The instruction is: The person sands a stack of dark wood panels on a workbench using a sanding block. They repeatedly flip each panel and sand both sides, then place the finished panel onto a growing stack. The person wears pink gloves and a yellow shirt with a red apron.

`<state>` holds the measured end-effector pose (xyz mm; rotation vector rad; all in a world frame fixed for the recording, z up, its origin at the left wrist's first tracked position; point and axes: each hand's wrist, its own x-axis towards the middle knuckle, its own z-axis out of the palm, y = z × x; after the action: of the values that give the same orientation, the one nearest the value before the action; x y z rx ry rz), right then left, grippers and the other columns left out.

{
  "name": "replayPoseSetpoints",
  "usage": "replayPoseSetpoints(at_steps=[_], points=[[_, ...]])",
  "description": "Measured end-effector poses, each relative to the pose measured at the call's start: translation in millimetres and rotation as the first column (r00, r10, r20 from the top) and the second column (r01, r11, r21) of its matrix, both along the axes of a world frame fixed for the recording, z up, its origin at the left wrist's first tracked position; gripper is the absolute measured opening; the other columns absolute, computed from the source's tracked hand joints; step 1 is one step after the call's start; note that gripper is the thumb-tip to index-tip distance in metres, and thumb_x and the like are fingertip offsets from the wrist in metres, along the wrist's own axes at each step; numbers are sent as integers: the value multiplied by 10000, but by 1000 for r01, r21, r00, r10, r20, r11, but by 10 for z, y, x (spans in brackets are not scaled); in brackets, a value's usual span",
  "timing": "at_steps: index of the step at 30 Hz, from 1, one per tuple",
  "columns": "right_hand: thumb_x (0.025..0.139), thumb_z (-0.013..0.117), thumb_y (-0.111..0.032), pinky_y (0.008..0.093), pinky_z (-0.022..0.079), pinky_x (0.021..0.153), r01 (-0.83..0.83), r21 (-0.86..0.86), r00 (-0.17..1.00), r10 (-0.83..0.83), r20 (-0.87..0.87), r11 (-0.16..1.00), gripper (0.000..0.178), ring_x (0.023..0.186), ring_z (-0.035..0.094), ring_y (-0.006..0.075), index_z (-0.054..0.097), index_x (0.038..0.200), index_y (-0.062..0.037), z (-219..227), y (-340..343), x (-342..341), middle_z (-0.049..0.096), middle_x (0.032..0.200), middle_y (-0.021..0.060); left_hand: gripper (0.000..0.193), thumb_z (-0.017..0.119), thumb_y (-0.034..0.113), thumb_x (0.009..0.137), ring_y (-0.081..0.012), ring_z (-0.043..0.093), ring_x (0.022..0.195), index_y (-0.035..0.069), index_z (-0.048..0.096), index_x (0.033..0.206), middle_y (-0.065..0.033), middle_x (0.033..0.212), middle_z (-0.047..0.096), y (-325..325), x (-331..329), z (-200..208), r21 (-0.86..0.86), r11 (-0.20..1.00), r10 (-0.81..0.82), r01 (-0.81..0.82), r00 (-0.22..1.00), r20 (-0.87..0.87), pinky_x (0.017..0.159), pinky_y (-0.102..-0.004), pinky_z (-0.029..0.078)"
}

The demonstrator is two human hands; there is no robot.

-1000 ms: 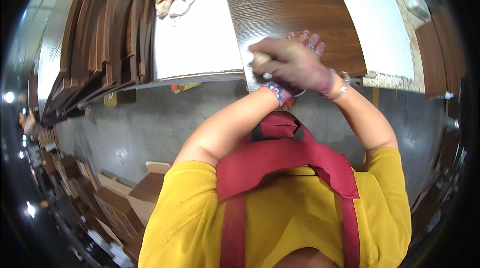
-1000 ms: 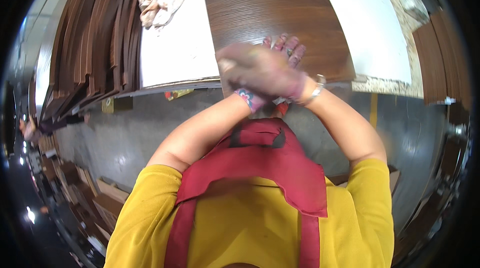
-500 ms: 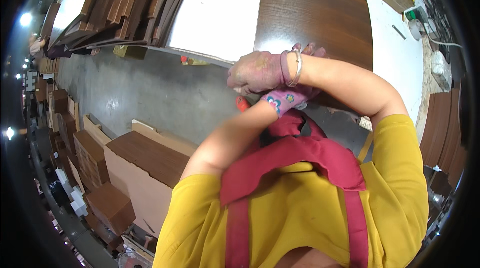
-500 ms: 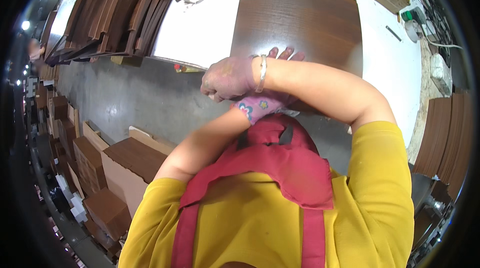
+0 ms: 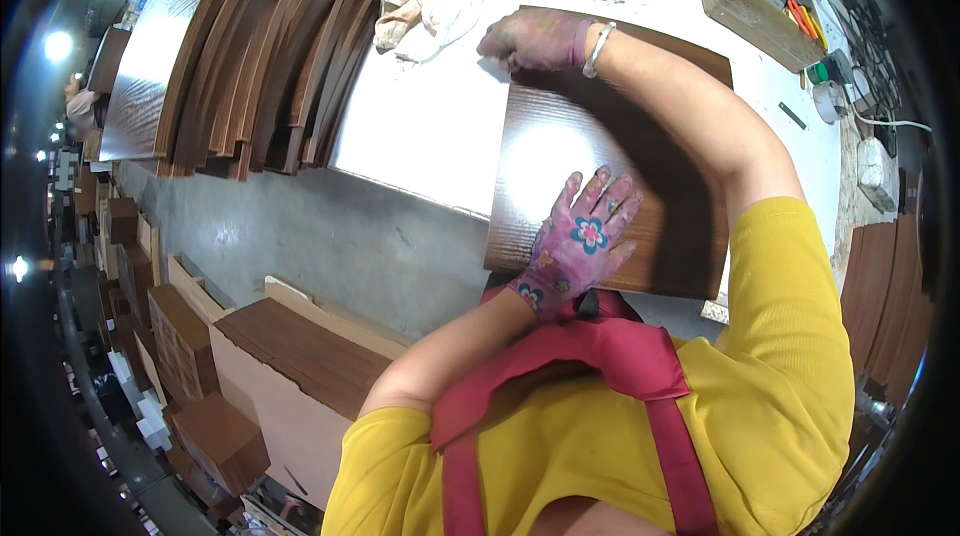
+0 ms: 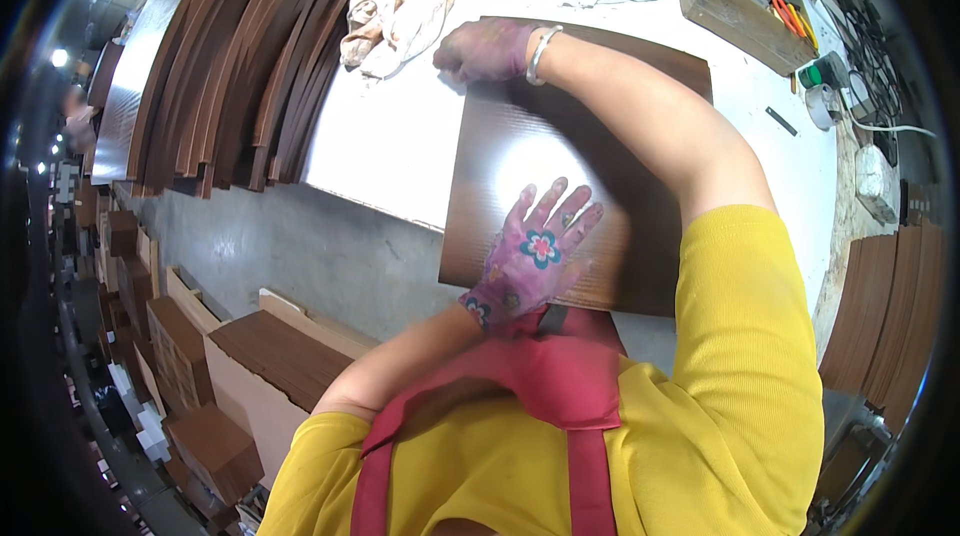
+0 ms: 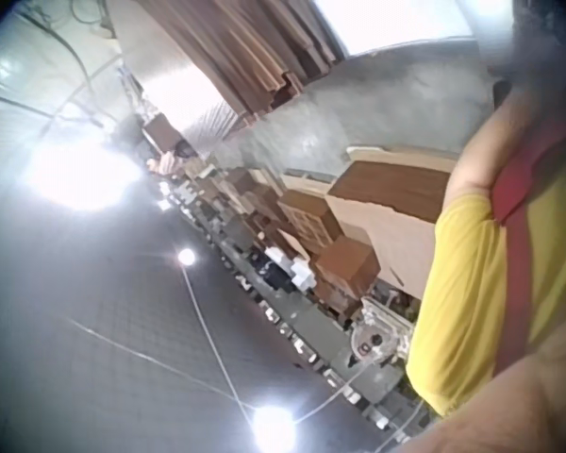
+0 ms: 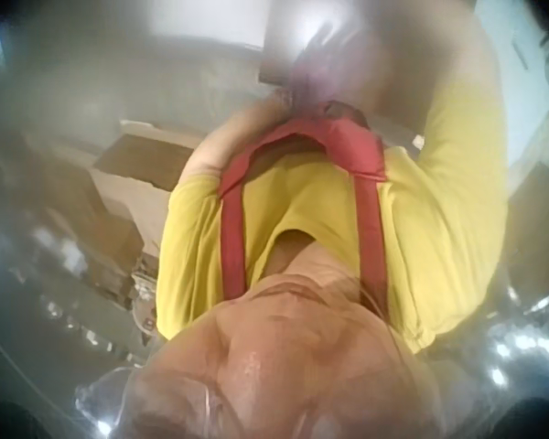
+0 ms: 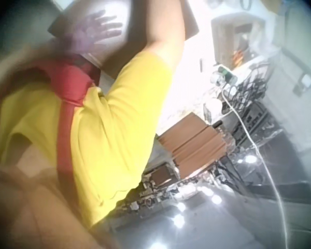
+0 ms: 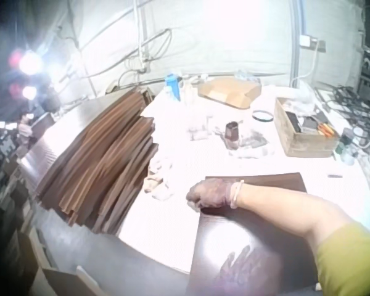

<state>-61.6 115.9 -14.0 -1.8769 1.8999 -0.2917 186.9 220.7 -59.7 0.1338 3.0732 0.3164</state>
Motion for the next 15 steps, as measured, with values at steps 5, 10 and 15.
replayPoseSetpoints(at_steps=[5,10,15], points=[[835,637,-105,422,490,845,155,-186,985,-166,-43,970,152,970,644,312,658,983,-74,-119,-177,-602,673,979,138,673,318,572,997,-236,145,1527,190,322,1551,-28,1636,256,6,-21,78,-69,998,-9,16,995,99,1227,-487,48],[833,614,-158,439,494,830,229,-322,933,-301,-196,919,127,932,636,338,654,928,-85,-139,-196,-931,664,950,137,665,441,515,982,-298,270,1489,139,375,1527,-81,1590,354,-26,-39,34,59,998,-29,30,999,-22,1218,-504,128],[934,609,-231,348,501,918,611,-317,780,-485,395,725,285,1018,658,199,671,1183,-109,-53,491,-505,704,1108,83,662,463,502,975,-304,246,1498,138,382,1522,-101,1598,333,-43,-64,74,16,998,-55,55,998,31,1217,-495,129]])
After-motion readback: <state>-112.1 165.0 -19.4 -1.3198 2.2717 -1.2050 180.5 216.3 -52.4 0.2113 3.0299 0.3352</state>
